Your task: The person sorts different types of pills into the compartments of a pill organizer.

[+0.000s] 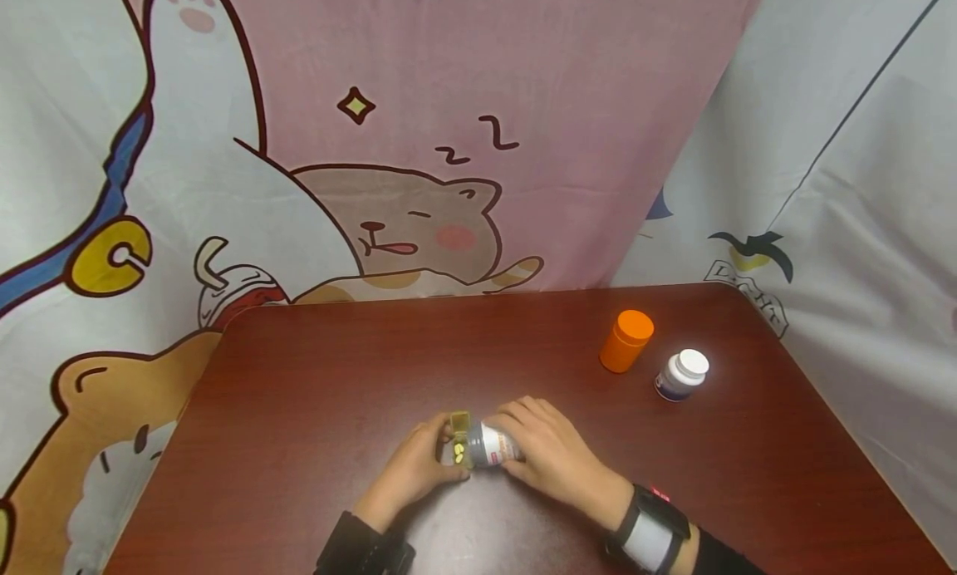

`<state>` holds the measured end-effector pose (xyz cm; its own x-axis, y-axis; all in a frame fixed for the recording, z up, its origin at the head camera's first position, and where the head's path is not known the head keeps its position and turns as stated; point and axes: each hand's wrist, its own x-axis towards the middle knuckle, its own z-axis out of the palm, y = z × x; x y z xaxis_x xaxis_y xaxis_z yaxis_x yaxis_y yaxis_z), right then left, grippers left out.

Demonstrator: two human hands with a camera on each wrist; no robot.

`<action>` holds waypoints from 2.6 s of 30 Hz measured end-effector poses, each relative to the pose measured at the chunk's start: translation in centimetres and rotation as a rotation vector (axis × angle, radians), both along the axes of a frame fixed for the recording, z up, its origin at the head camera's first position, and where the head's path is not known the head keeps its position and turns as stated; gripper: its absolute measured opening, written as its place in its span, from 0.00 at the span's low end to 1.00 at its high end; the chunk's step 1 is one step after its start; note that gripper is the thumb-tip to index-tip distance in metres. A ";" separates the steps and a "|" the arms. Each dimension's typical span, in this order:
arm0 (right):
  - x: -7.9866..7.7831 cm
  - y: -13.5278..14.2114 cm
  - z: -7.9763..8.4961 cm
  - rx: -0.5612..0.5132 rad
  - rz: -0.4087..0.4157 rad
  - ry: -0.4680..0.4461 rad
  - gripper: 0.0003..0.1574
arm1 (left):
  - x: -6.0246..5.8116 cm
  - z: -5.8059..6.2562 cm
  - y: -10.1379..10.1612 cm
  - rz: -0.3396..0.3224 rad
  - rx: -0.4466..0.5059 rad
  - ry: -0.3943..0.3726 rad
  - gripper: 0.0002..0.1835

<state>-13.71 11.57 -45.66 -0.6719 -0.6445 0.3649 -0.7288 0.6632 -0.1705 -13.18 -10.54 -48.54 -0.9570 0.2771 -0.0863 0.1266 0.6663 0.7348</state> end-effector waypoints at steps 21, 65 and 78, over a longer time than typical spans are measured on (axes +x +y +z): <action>2.2 0.1 -0.1 -0.159 -0.080 0.007 0.35 | -0.1 -0.2 0.0 -0.011 0.018 0.014 0.35; 7.5 0.3 -0.5 -0.351 -0.225 -0.078 0.44 | -0.1 -0.2 -0.2 -0.008 0.035 0.014 0.37; 8.5 0.4 -0.8 -0.396 -0.242 -0.165 0.45 | -0.2 -0.4 -0.2 -0.014 0.045 0.012 0.36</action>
<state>-5.17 11.94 -46.43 -0.8547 -0.2960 0.4264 -0.5037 0.6712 -0.5438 -13.38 -10.77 -48.91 -0.9538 0.2942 -0.0615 0.1453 0.6305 0.7624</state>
